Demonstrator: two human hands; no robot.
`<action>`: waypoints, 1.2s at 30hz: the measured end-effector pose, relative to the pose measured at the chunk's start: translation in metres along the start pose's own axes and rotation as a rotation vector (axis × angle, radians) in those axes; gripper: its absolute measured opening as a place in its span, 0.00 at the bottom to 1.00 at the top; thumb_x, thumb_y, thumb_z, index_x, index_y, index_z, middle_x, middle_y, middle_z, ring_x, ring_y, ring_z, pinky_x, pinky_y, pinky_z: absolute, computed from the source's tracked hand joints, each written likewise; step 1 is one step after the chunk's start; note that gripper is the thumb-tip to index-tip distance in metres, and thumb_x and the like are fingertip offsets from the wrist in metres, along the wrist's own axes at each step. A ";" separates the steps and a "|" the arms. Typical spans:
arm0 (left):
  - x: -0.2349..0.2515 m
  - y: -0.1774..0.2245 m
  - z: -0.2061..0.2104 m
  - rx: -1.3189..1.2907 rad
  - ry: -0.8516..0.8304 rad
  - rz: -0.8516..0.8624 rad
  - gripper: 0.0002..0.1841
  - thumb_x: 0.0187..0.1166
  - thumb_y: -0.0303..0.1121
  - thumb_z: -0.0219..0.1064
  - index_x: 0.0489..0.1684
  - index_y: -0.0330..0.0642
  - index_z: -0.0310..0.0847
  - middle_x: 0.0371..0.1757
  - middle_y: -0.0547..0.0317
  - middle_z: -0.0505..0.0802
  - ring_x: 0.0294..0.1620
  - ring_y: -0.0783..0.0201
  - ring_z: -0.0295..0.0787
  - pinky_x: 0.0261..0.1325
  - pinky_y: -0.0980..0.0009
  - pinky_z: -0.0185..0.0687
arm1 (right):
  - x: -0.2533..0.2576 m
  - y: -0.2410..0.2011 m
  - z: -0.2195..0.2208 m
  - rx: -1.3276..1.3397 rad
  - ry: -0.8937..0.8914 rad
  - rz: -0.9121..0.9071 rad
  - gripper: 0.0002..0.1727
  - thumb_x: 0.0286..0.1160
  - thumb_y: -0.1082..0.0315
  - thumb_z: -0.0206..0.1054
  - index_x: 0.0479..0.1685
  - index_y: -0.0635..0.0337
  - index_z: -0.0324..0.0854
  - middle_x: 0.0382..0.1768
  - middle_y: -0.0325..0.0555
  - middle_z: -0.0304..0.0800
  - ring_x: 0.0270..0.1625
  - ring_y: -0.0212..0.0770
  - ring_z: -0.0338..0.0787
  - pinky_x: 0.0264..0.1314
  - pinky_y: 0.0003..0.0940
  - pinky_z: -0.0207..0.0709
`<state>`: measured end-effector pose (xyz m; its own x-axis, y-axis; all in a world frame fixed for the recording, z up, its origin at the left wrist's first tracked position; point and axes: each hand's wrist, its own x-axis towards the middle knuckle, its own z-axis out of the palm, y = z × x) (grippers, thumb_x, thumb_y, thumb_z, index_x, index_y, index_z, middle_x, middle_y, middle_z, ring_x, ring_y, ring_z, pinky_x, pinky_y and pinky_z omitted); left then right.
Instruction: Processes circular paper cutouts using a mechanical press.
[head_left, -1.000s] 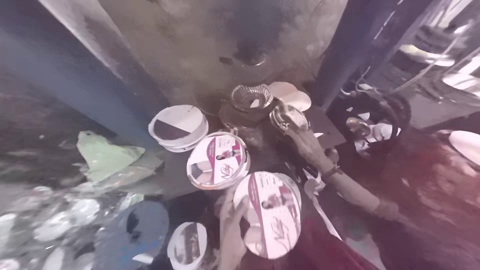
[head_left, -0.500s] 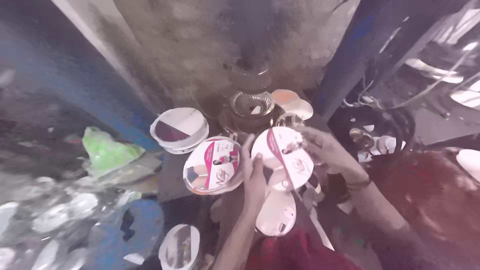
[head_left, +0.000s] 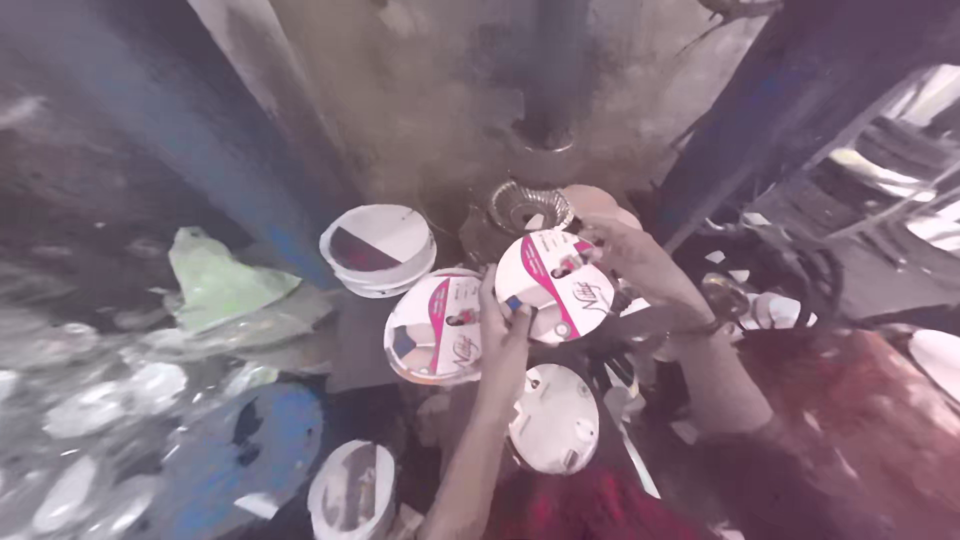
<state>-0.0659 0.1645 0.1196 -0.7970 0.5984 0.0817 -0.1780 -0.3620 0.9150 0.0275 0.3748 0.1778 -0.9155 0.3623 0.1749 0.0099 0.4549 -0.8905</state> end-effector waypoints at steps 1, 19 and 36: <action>0.001 -0.002 0.004 0.000 0.021 0.033 0.39 0.80 0.19 0.54 0.93 0.47 0.41 0.66 0.45 0.82 0.52 0.62 0.90 0.47 0.64 0.91 | -0.005 0.002 0.001 0.040 0.056 0.037 0.23 0.85 0.71 0.61 0.78 0.55 0.73 0.58 0.40 0.90 0.43 0.29 0.89 0.40 0.26 0.84; 0.007 0.015 0.006 -0.052 0.052 0.068 0.32 0.87 0.29 0.49 0.92 0.46 0.42 0.85 0.48 0.65 0.67 0.60 0.83 0.59 0.61 0.87 | 0.111 0.032 -0.027 -0.080 0.212 0.158 0.11 0.86 0.68 0.63 0.55 0.66 0.85 0.39 0.42 0.88 0.33 0.26 0.82 0.40 0.25 0.80; -0.039 0.013 -0.022 0.038 -0.121 0.074 0.34 0.86 0.39 0.55 0.88 0.33 0.48 0.80 0.54 0.75 0.69 0.61 0.83 0.60 0.62 0.88 | 0.066 0.016 -0.047 -0.463 0.406 0.088 0.20 0.91 0.62 0.55 0.49 0.71 0.87 0.41 0.58 0.91 0.34 0.44 0.88 0.43 0.46 0.84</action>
<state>-0.0501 0.1209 0.1199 -0.7313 0.6538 0.1944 -0.0973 -0.3821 0.9190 -0.0143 0.4439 0.1947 -0.6784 0.6533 0.3361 0.3346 0.6820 -0.6503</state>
